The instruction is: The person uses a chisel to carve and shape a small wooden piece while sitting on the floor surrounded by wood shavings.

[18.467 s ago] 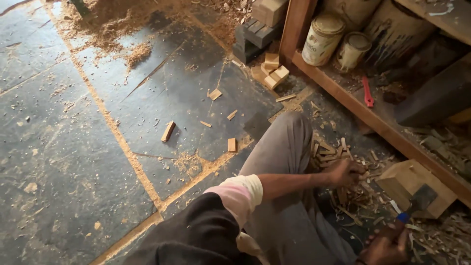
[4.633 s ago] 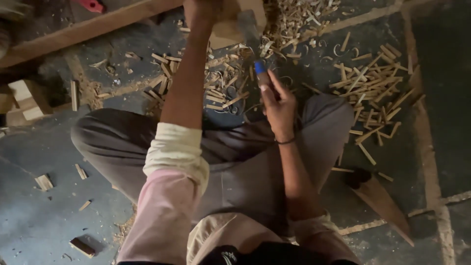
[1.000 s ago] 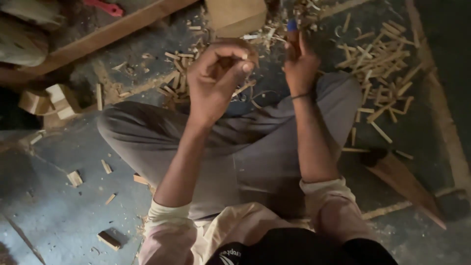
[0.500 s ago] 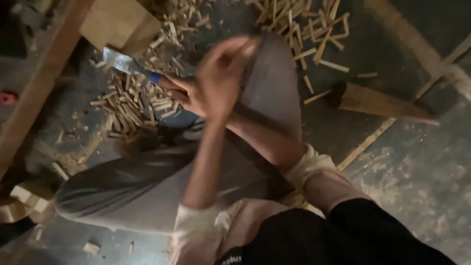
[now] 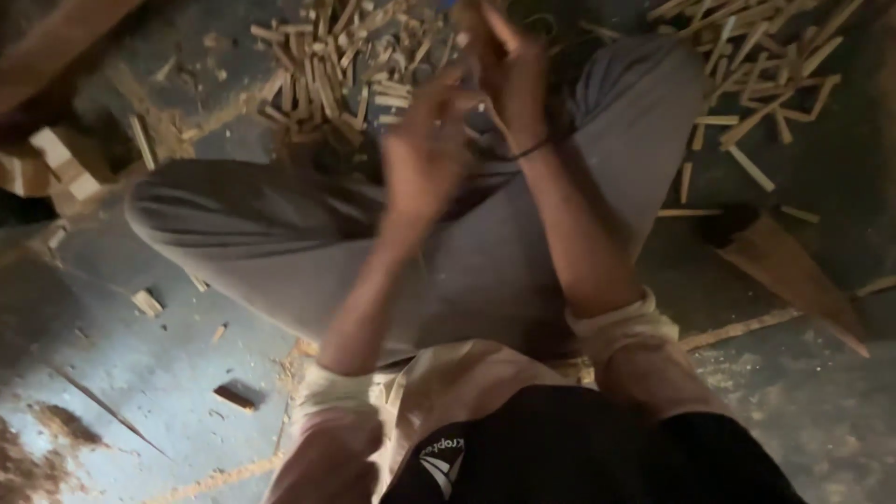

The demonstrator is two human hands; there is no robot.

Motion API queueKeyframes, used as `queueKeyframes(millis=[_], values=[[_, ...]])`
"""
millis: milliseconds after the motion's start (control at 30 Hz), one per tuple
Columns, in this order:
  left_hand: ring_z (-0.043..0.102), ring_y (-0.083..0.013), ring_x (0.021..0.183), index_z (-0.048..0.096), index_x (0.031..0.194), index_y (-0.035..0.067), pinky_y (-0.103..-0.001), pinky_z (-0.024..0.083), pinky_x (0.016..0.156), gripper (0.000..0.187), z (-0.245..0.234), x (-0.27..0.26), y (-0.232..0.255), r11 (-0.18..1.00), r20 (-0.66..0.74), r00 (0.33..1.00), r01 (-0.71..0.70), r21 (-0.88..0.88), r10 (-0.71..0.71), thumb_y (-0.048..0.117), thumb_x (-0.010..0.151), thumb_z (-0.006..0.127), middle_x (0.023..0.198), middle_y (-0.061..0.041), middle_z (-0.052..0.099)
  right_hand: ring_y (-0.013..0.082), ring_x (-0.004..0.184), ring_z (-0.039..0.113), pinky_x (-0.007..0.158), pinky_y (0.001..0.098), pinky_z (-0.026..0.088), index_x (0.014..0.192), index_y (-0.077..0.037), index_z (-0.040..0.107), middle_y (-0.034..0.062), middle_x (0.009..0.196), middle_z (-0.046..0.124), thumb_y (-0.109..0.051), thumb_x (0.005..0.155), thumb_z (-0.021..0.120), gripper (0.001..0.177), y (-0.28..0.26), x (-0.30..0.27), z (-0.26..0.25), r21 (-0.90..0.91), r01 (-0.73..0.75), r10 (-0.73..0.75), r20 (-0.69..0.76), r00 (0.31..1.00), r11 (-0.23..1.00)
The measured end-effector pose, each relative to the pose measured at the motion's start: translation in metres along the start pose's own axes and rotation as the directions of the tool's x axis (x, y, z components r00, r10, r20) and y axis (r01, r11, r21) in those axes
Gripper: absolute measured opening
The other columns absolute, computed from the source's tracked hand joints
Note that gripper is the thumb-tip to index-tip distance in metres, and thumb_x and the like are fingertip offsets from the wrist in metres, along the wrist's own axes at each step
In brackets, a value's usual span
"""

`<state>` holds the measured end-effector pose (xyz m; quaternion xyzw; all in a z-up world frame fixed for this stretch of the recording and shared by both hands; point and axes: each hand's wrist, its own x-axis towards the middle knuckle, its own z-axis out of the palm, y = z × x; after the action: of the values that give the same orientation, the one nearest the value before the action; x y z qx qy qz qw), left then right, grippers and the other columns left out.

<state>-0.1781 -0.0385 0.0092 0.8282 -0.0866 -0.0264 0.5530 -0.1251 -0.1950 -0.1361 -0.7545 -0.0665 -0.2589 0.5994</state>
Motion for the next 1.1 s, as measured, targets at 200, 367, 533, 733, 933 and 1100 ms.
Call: queueKeyframes(millis=[200, 367, 533, 733, 933, 1100], values=[[0.074, -0.0346, 0.090, 0.073, 0.118, 0.010, -0.044, 0.057, 0.077, 0.021, -0.082, -0.008, -0.082, 0.911, -0.025, 1.000, 0.013, 0.413, -0.003, 0.014, 0.099, 0.068, 0.103, -0.014, 0.076, 0.0085, 0.056, 0.057, 0.051, 0.0280, 0.046, 0.113, -0.009, 0.077, 0.0054, 0.078, 0.067, -0.026, 0.113, 0.071, 0.018, -0.006, 0.008, -0.020, 0.113, -0.305, 0.288, 0.148, 0.946, 0.946], [0.072, -0.0387, 0.086, 0.075, 0.111, 0.012, -0.050, 0.056, 0.072, 0.031, -0.028, 0.013, -0.145, 0.841, 0.097, 0.995, -0.020, 0.540, -0.038, 0.029, 0.085, 0.076, 0.096, -0.017, 0.075, 0.0135, 0.062, 0.064, 0.055, 0.0295, 0.054, 0.120, -0.006, 0.073, 0.0062, 0.083, 0.070, -0.027, 0.117, 0.069, 0.021, -0.009, 0.005, -0.020, 0.137, -0.217, 0.187, 0.203, 0.961, 0.966], [0.075, -0.0346, 0.085, 0.076, 0.108, 0.014, -0.052, 0.059, 0.072, 0.021, 0.041, 0.049, -0.197, 0.699, 0.094, 0.995, -0.047, 0.714, -0.030, 0.014, 0.089, 0.067, 0.096, -0.017, 0.076, 0.0087, 0.057, 0.060, 0.051, 0.0271, 0.049, 0.130, -0.007, 0.072, 0.0025, 0.079, 0.069, -0.028, 0.113, 0.069, 0.028, -0.025, 0.002, -0.015, 0.076, -0.460, 0.442, 0.177, 0.879, 0.885], [0.072, -0.0378, 0.094, 0.074, 0.106, 0.012, -0.050, 0.057, 0.078, 0.016, 0.027, 0.023, -0.172, 0.880, -0.013, 0.999, -0.041, 0.473, 0.053, 0.016, 0.092, 0.068, 0.102, -0.016, 0.075, 0.0095, 0.056, 0.056, 0.051, 0.0292, 0.047, 0.148, -0.007, 0.067, 0.0045, 0.078, 0.069, -0.028, 0.113, 0.069, 0.041, -0.019, 0.002, -0.006, 0.102, -0.376, 0.356, 0.174, 0.918, 0.921], [0.070, -0.0395, 0.099, 0.070, 0.115, 0.014, -0.048, 0.057, 0.082, 0.026, 0.009, 0.019, -0.149, 0.981, -0.110, 0.992, -0.034, 0.190, 0.055, 0.007, 0.090, 0.068, 0.109, -0.015, 0.074, 0.0108, 0.059, 0.056, 0.054, 0.0299, 0.046, 0.150, -0.006, 0.068, 0.0051, 0.080, 0.068, -0.029, 0.115, 0.068, 0.041, -0.014, -0.005, -0.010, 0.147, -0.359, 0.327, 0.205, 0.923, 0.922], [0.069, -0.0401, 0.099, 0.070, 0.122, 0.015, -0.052, 0.054, 0.081, 0.033, -0.011, 0.002, -0.127, 0.911, -0.056, 0.990, 0.142, 0.386, -0.131, 0.015, 0.088, 0.070, 0.111, -0.018, 0.074, 0.0107, 0.060, 0.055, 0.056, 0.0312, 0.046, 0.149, -0.007, 0.065, 0.0055, 0.078, 0.066, -0.028, 0.114, 0.074, 0.042, -0.016, -0.001, -0.009, 0.275, -0.324, 0.266, 0.229, 0.936, 0.905]])
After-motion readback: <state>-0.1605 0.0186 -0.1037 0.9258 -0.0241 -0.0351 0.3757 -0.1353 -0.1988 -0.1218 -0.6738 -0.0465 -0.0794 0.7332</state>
